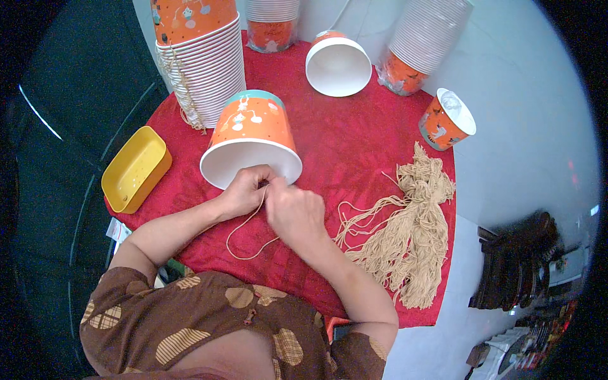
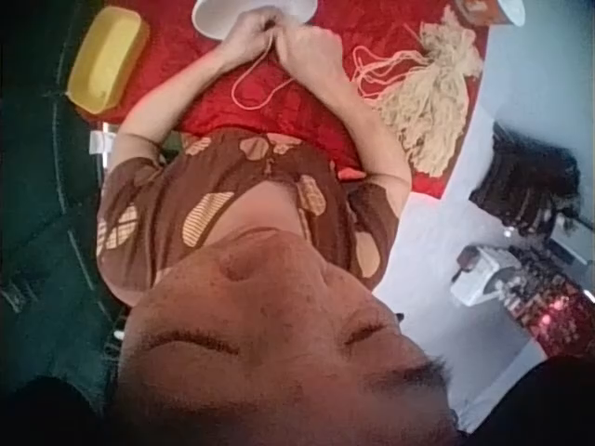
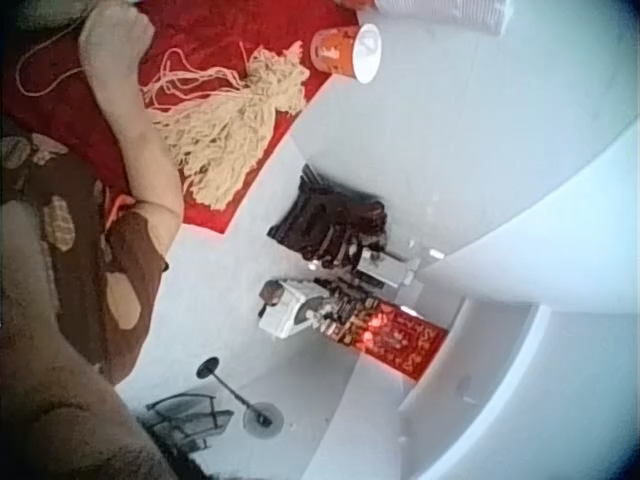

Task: Threading a string through holes in a paper bucket to create a handle.

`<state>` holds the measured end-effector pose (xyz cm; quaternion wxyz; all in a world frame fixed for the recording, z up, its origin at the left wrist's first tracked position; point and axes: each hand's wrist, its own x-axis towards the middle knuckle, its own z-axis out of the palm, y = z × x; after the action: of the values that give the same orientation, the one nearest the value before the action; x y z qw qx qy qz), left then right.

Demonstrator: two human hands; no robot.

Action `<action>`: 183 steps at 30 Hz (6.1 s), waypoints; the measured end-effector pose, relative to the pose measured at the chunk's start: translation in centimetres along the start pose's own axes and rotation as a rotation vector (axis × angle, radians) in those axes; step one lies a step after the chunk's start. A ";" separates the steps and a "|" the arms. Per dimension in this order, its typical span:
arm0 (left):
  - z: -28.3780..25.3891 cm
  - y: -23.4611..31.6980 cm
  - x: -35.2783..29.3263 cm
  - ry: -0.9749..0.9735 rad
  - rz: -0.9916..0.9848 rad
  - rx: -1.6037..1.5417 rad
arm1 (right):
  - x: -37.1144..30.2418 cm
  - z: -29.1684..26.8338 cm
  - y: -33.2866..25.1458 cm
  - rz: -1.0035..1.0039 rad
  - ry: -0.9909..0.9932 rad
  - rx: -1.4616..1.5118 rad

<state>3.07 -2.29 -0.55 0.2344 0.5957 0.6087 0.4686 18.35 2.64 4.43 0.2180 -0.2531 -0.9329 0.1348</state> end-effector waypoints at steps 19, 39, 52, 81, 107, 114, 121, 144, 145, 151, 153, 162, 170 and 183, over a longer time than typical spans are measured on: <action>0.1 0.0 -0.2 -0.007 0.046 0.022 | 1.2 2.1 5.6 -0.035 0.081 0.317; -0.2 -0.3 0.5 -0.016 -0.084 0.035 | 1.2 3.1 5.9 -0.058 0.125 0.361; -1.2 0.8 0.9 -0.144 -0.211 -0.167 | 1.2 2.8 5.4 -0.021 0.076 0.414; -2.4 1.3 1.4 -0.127 -0.442 -0.476 | 1.1 2.7 5.3 -0.063 0.017 0.445; 0.3 0.2 0.8 0.078 0.130 0.048 | 1.2 4.1 5.4 -0.085 0.209 0.385; 0.3 0.6 0.8 0.156 0.362 0.430 | 1.2 3.9 5.5 -0.066 0.182 0.359; 0.2 -0.1 0.6 0.129 0.383 0.555 | 1.1 4.4 5.9 -0.083 0.212 0.346; -0.2 -0.7 0.3 0.109 0.452 0.545 | 1.2 3.5 5.9 -0.055 0.093 0.460; -0.2 -0.6 0.3 0.109 0.453 0.545 | 1.2 3.6 5.9 -0.051 0.091 0.453; -0.6 0.4 0.0 0.099 0.303 0.470 | 1.1 4.0 6.1 -0.042 0.098 0.441; -0.9 0.5 -0.1 0.092 0.236 0.408 | 1.1 4.1 6.1 -0.042 0.100 0.444; -2.0 0.9 0.1 0.059 0.030 0.228 | 1.0 3.6 5.9 -0.081 0.064 0.447; -2.2 0.8 0.6 0.090 -0.069 0.300 | 1.0 3.3 5.6 -0.248 0.087 0.271; -1.8 0.4 1.4 0.106 -0.097 0.368 | 0.5 1.8 3.5 -0.472 0.223 -0.121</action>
<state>1.44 -1.51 0.97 0.1114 0.5729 0.7237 0.3684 18.57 5.58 1.75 0.3293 -0.0545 -0.9426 -0.0047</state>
